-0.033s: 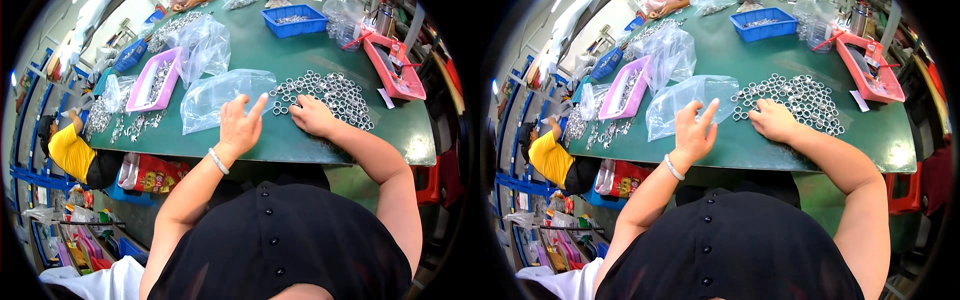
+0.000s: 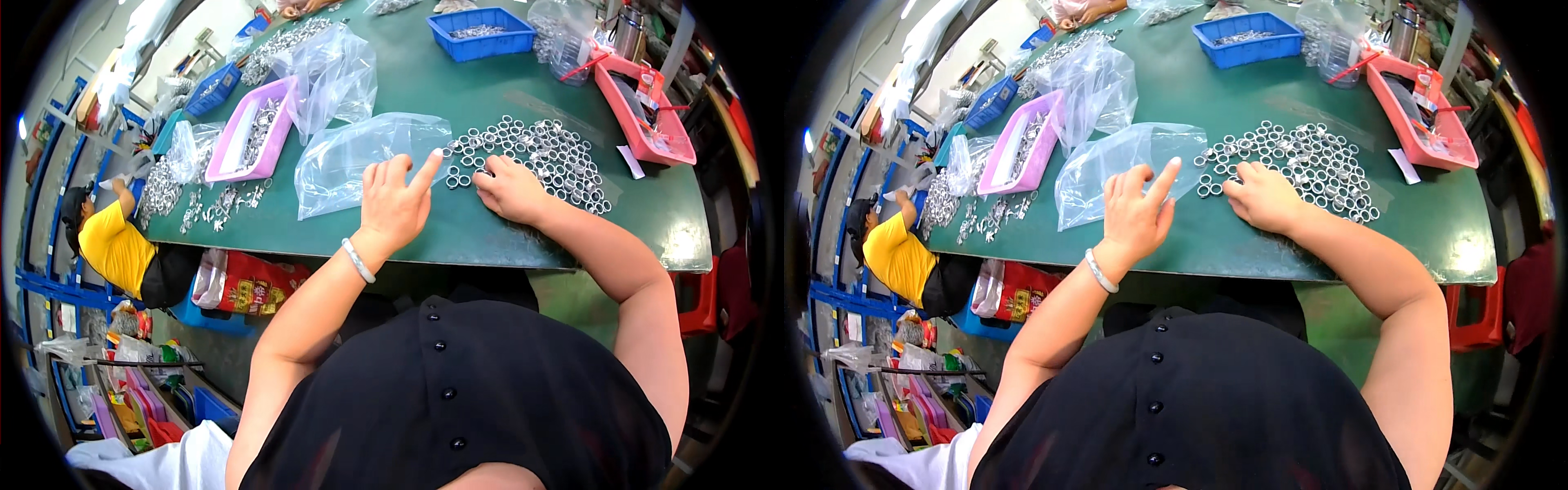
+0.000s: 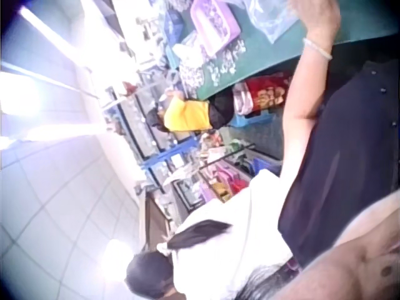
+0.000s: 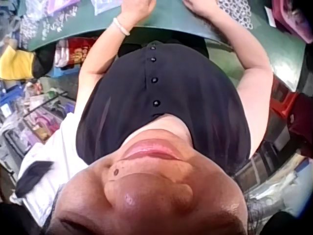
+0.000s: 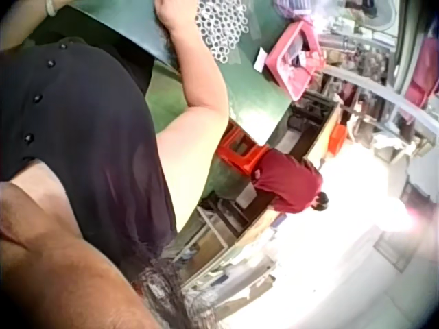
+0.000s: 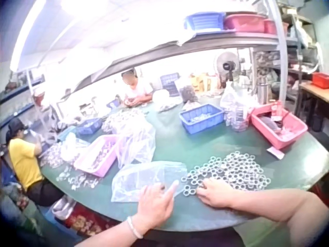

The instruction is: The person sorts small metal rings from a plastic bag onto a table, arranging them into a organized pile. The person then picks up a small white card and holds it while looking at the rings.

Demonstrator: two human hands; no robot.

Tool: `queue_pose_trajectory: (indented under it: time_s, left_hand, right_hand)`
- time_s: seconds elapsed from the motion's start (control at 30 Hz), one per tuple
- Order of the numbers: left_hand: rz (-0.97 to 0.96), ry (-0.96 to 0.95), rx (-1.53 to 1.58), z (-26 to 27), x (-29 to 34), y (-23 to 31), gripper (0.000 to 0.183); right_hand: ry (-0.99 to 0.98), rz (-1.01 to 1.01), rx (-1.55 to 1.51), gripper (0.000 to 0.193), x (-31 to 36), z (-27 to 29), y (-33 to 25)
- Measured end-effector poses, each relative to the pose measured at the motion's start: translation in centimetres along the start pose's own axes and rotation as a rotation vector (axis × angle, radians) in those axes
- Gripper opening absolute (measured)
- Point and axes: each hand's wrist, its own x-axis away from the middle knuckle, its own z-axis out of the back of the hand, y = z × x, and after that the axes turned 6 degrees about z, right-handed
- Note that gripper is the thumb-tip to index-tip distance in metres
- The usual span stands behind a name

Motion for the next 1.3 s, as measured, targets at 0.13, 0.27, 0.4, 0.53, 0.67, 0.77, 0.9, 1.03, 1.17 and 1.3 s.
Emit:
queue_pose_trajectory:
  time_s: [0.13,0.27,0.4,0.53,0.67,0.77,0.9,1.03,1.17,1.3]
  left_hand:
    - [0.055,-0.156,-0.126,-0.4,0.1,-0.4,0.037]
    - [0.124,-0.192,-0.071,-1.4,2.3,-0.2,0.032]
    - [0.178,-0.117,0.038,-2.5,3.9,0.2,0.037]
    - [0.187,-0.070,0.126,-3.0,4.7,0.3,0.040]
    - [0.183,-0.057,0.151,-3.1,4.6,0.4,0.041]
    - [0.175,-0.039,0.151,-3.1,4.6,0.3,0.041]
    - [0.157,-0.026,0.146,-3.3,4.2,0.5,0.041]
    - [0.197,-0.005,0.146,-2.9,4.7,0.2,0.043]
    - [0.201,0.010,0.157,-3.0,4.4,0.4,0.043]
    - [0.237,-0.013,0.157,-3.0,4.8,0.3,0.041]
  right_hand:
    - [0.026,-0.012,-0.094,0.012,-0.3,-0.1,0.1]
    - [0.017,-0.048,-0.145,0.013,-0.4,0.2,0.4]
    - [-0.012,-0.157,-0.267,0.013,-0.6,0.5,0.8]
    - [-0.029,-0.217,-0.354,0.013,-1.6,1.4,1.7]
    - [-0.035,-0.256,-0.524,0.017,-4.4,1.6,2.4]
    - [-0.118,-0.311,-0.636,0.020,-7.8,0.7,1.9]
    - [-0.118,-0.306,-0.677,0.024,-12.8,-2.5,1.2]
    - [-0.141,-0.136,-0.607,0.033,-15.9,-3.8,-1.2]
    - [-0.255,-0.001,-0.686,0.040,-15.7,-3.3,0.2]
    - [-0.421,-0.108,-0.573,0.051,-13.2,0.0,2.8]
